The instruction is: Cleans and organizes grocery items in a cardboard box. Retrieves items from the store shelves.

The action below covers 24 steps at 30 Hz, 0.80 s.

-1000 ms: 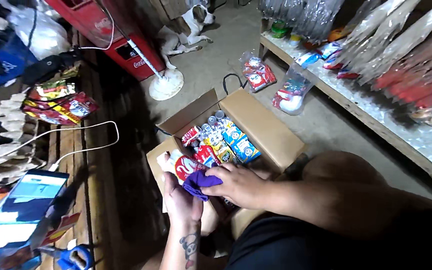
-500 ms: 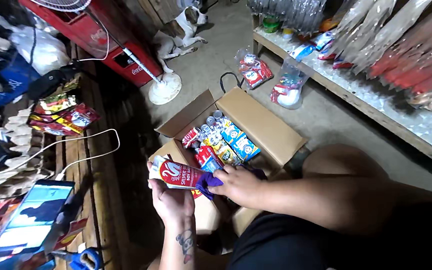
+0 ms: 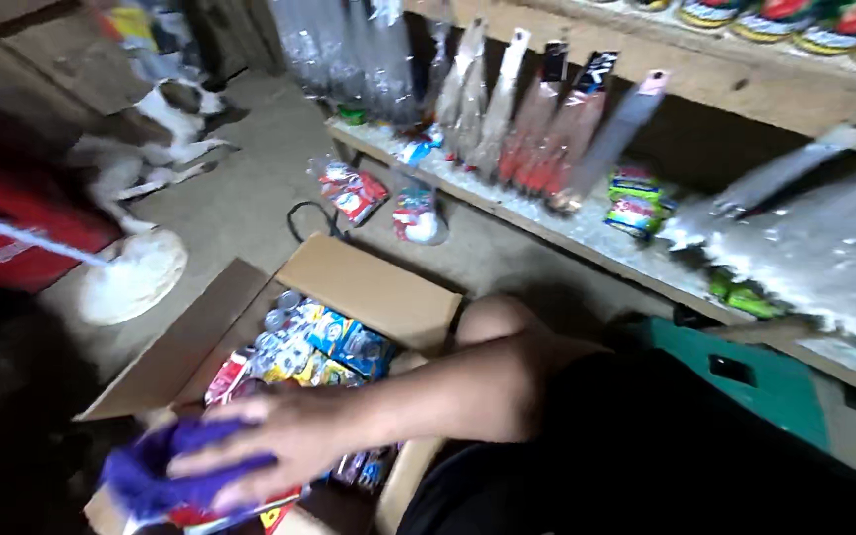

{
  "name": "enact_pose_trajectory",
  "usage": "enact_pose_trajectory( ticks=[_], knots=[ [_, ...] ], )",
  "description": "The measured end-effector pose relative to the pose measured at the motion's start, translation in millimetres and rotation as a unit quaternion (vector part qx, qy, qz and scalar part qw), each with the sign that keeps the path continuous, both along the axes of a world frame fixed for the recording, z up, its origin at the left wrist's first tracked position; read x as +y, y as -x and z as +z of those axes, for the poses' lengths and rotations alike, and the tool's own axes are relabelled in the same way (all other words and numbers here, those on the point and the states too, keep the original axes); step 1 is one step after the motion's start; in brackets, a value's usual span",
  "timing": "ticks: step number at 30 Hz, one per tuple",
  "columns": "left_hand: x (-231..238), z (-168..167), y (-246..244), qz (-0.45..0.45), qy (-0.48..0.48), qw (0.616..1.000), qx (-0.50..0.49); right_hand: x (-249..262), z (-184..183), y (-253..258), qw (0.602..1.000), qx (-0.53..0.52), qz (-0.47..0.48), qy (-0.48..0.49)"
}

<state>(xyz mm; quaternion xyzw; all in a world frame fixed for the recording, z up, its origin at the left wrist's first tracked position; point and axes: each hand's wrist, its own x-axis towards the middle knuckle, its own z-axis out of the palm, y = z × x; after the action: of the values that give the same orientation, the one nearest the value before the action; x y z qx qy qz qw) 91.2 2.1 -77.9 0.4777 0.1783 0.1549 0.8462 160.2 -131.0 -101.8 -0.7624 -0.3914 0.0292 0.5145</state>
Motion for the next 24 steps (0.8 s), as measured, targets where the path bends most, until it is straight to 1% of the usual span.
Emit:
enact_pose_trajectory(
  ticks=[1,2,3,4,6,8,9,11,13,15,17,20,22,24],
  knots=[
    [-2,-5,6,-0.032,0.0,0.999,-0.02,4,-4,12,0.999,0.005,0.031,0.017],
    [-2,-13,13,-0.074,0.008,0.996,-0.052,6,-9,20,0.995,-0.003,0.06,0.076],
    [-5,-14,17,-0.116,0.028,0.991,-0.06,5,-13,24,0.988,-0.021,0.07,0.137],
    [-10,-11,20,-0.145,0.061,0.986,-0.054,5,-19,23,0.986,-0.029,0.061,0.155],
    [-25,-4,17,-0.155,0.13,0.979,-0.012,5,-24,8,0.99,-0.03,0.019,0.134],
    [-30,-10,11,-0.182,0.205,0.962,0.008,5,-33,-12,0.995,-0.027,-0.038,0.093],
    [-31,-13,10,-0.197,0.219,0.955,0.013,5,-36,-19,0.994,-0.007,-0.06,0.095],
    [-32,-13,9,-0.198,0.218,0.956,0.018,4,-35,-18,0.991,0.026,-0.072,0.113],
    [-30,-10,8,-0.15,0.212,0.966,0.017,5,-32,-3,0.991,0.015,-0.067,0.113],
    [-32,1,6,-0.084,0.158,0.984,0.019,5,-27,20,0.991,0.007,-0.047,0.121],
    [-29,8,2,-0.045,0.126,0.991,0.002,3,-21,35,0.989,0.018,-0.011,0.143],
    [-28,6,3,-0.065,0.099,0.993,-0.019,4,-25,29,0.989,-0.004,0.004,0.148],
    [-31,4,6,-0.092,0.102,0.99,0.006,7,-32,14,0.992,-0.031,-0.027,0.117],
    [-29,-6,8,-0.145,0.175,0.974,0.018,8,-35,-2,0.993,-0.011,-0.064,0.096]
  ],
)
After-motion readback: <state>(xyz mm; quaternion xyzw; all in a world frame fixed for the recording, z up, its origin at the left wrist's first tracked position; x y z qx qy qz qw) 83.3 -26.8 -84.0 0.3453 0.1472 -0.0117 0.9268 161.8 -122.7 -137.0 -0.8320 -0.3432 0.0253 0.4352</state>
